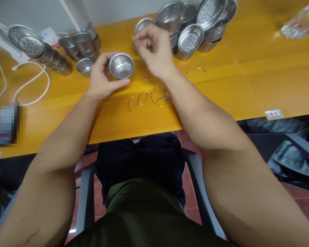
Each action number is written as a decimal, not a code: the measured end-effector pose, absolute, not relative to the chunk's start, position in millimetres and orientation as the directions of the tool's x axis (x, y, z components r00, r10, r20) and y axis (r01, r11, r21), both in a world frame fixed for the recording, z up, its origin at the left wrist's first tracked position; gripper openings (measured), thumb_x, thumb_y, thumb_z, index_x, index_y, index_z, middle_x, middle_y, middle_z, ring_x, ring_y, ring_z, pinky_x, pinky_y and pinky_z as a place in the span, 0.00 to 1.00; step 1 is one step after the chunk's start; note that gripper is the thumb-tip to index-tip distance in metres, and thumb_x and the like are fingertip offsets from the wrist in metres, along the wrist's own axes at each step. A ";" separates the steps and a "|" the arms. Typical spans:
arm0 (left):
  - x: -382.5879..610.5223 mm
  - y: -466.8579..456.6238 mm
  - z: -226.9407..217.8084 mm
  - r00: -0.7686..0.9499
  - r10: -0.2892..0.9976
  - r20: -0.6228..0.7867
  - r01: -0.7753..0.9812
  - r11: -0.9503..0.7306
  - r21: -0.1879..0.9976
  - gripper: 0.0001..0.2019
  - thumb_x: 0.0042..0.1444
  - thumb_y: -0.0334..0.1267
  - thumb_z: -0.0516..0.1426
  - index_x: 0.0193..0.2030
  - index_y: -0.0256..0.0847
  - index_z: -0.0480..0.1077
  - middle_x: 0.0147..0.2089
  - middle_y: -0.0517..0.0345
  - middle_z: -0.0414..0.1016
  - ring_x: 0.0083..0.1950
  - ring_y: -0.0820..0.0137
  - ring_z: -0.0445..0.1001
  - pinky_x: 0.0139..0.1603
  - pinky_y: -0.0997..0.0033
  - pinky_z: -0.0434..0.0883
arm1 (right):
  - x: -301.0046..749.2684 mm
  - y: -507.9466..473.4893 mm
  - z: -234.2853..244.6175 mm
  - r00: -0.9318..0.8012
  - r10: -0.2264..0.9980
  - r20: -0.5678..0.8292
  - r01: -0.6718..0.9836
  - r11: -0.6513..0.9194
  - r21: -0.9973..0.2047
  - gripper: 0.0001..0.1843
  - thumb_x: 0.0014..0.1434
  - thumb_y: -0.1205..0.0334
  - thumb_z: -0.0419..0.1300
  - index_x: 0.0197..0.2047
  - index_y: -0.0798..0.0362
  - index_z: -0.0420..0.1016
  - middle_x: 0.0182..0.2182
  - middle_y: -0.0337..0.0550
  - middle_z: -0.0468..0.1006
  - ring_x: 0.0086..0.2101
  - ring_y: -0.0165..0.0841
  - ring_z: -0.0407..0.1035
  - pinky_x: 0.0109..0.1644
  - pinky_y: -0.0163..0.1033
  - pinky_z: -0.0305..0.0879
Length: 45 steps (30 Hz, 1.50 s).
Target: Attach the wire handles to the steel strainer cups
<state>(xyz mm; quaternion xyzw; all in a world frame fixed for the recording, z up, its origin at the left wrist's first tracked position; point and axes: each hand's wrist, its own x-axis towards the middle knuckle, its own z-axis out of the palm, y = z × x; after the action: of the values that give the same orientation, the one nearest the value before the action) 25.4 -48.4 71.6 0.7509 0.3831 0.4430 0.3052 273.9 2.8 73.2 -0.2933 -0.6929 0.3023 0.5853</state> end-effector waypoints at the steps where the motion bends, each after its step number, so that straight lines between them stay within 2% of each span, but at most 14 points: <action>1: 26.9 -50.0 71.7 0.302 0.858 0.415 0.314 -0.500 0.807 0.38 0.45 0.65 0.82 0.60 0.65 0.75 0.68 0.55 0.83 0.79 0.39 0.74 0.73 0.29 0.79 | 273.9 2.2 73.7 -0.141 0.765 0.628 0.052 0.639 -0.767 0.26 0.71 0.29 0.78 0.44 0.42 0.79 0.25 0.36 0.72 0.23 0.37 0.59 0.26 0.46 0.55; 4: 30.5 -55.6 73.0 0.230 0.896 0.380 0.318 -0.438 0.841 0.38 0.44 0.57 0.83 0.61 0.67 0.75 0.72 0.56 0.81 0.81 0.41 0.74 0.69 0.34 0.86 | 273.6 -0.3 75.2 -0.156 0.782 0.604 0.054 0.617 -0.785 0.30 0.70 0.25 0.79 0.44 0.41 0.78 0.25 0.35 0.72 0.23 0.37 0.58 0.27 0.46 0.55; 9: 32.2 -59.0 76.7 0.228 0.913 0.339 0.244 -0.390 0.888 0.39 0.48 0.50 0.82 0.63 0.76 0.73 0.77 0.67 0.78 0.75 0.45 0.81 0.65 0.37 0.91 | 270.3 -8.2 79.2 -0.186 0.803 0.567 0.089 0.588 -0.804 0.30 0.66 0.23 0.78 0.42 0.40 0.77 0.26 0.34 0.71 0.23 0.36 0.57 0.27 0.46 0.53; 14: 35.4 -60.4 81.6 0.205 0.923 0.324 0.300 -0.375 0.877 0.35 0.51 0.43 0.85 0.61 0.65 0.76 0.74 0.59 0.82 0.80 0.45 0.78 0.77 0.39 0.86 | 264.5 -21.4 84.0 -0.221 0.841 0.493 0.059 0.516 -0.854 0.30 0.66 0.25 0.77 0.44 0.39 0.74 0.22 0.32 0.73 0.19 0.37 0.60 0.24 0.46 0.54; 17: 33.4 -54.9 74.7 0.262 0.888 0.379 0.256 -0.443 0.860 0.37 0.50 0.47 0.88 0.63 0.64 0.77 0.72 0.56 0.83 0.79 0.43 0.79 0.79 0.38 0.84 | 260.4 -28.3 85.0 -0.247 0.844 0.477 0.029 0.498 -0.867 0.31 0.65 0.23 0.78 0.45 0.38 0.73 0.21 0.30 0.72 0.16 0.38 0.61 0.20 0.48 0.51; 20: 28.8 -45.4 60.5 0.333 0.805 0.490 0.147 -0.558 0.817 0.38 0.51 0.59 0.87 0.65 0.67 0.78 0.67 0.56 0.86 0.73 0.41 0.84 0.75 0.32 0.86 | 258.4 -33.1 86.2 -0.259 0.843 0.471 0.028 0.494 -0.869 0.31 0.65 0.23 0.78 0.45 0.36 0.73 0.20 0.30 0.73 0.16 0.40 0.64 0.19 0.49 0.51; 23: 24.0 -33.9 44.0 0.347 0.693 0.632 0.032 -0.683 0.730 0.40 0.60 0.75 0.78 0.72 0.65 0.75 0.68 0.56 0.84 0.72 0.41 0.85 0.72 0.29 0.85 | 260.3 -35.9 88.9 -0.275 0.842 0.464 0.042 0.493 -0.869 0.31 0.64 0.22 0.78 0.45 0.35 0.73 0.21 0.32 0.74 0.17 0.41 0.65 0.20 0.50 0.53; 25: 21.0 -22.5 32.3 0.332 0.633 0.699 -0.042 -0.731 0.681 0.43 0.62 0.80 0.73 0.74 0.62 0.73 0.69 0.55 0.83 0.70 0.43 0.86 0.69 0.33 0.86 | 262.4 -36.5 90.8 -0.284 0.846 0.451 0.046 0.482 -0.875 0.31 0.64 0.22 0.79 0.46 0.34 0.73 0.23 0.33 0.76 0.17 0.42 0.66 0.20 0.51 0.53; 27: 18.1 -7.3 20.7 0.330 0.613 0.718 -0.089 -0.737 0.670 0.46 0.57 0.81 0.75 0.73 0.63 0.72 0.68 0.55 0.83 0.68 0.44 0.87 0.65 0.37 0.89 | 263.5 -36.2 91.8 -0.286 0.848 0.447 0.039 0.476 -0.879 0.30 0.64 0.23 0.79 0.46 0.34 0.73 0.24 0.33 0.78 0.18 0.42 0.66 0.19 0.51 0.54; 31: 15.3 18.8 4.7 0.365 0.652 0.665 -0.092 -0.685 0.723 0.50 0.41 0.78 0.81 0.71 0.77 0.74 0.69 0.61 0.83 0.67 0.39 0.84 0.53 0.36 0.92 | 262.4 -33.7 90.7 -0.301 0.817 0.491 -0.032 0.506 -0.862 0.32 0.65 0.22 0.80 0.46 0.36 0.72 0.23 0.32 0.77 0.15 0.40 0.66 0.16 0.49 0.54; 33: 16.1 20.3 3.6 0.359 0.659 0.661 -0.083 -0.683 0.726 0.51 0.40 0.80 0.80 0.71 0.78 0.74 0.70 0.61 0.83 0.68 0.39 0.84 0.57 0.33 0.91 | 261.8 -32.9 89.6 -0.315 0.801 0.510 -0.061 0.519 -0.853 0.33 0.66 0.23 0.80 0.47 0.37 0.72 0.23 0.32 0.77 0.15 0.39 0.66 0.14 0.48 0.55; 36: 19.1 10.2 9.7 0.330 0.679 0.656 -0.041 -0.683 0.729 0.53 0.46 0.84 0.79 0.74 0.65 0.74 0.70 0.52 0.83 0.72 0.39 0.83 0.70 0.33 0.86 | 262.3 -32.6 88.3 -0.331 0.787 0.520 -0.069 0.529 -0.846 0.32 0.69 0.25 0.80 0.48 0.38 0.72 0.24 0.33 0.77 0.15 0.39 0.68 0.14 0.46 0.57; 38: 20.8 3.3 14.9 0.323 0.715 0.620 0.002 -0.656 0.755 0.52 0.50 0.81 0.81 0.73 0.61 0.74 0.69 0.48 0.83 0.72 0.39 0.83 0.73 0.35 0.85 | 262.8 -32.2 87.5 -0.340 0.785 0.518 -0.060 0.532 -0.845 0.30 0.69 0.27 0.80 0.48 0.39 0.73 0.24 0.33 0.78 0.15 0.38 0.68 0.14 0.45 0.58; 45: 19.8 6.6 15.4 0.328 0.684 0.652 -0.072 -0.670 0.739 0.55 0.44 0.80 0.84 0.72 0.64 0.71 0.71 0.58 0.83 0.71 0.45 0.83 0.74 0.36 0.87 | 262.7 -33.9 89.1 -0.307 0.824 0.477 0.007 0.503 -0.864 0.32 0.65 0.23 0.78 0.48 0.36 0.72 0.24 0.34 0.78 0.17 0.40 0.67 0.19 0.48 0.56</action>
<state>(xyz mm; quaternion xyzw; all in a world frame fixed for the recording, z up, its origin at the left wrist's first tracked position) 19.8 6.6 15.4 0.7363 0.2077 0.5413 0.3489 262.7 -33.9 89.1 -0.2961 -0.7018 0.4010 0.5090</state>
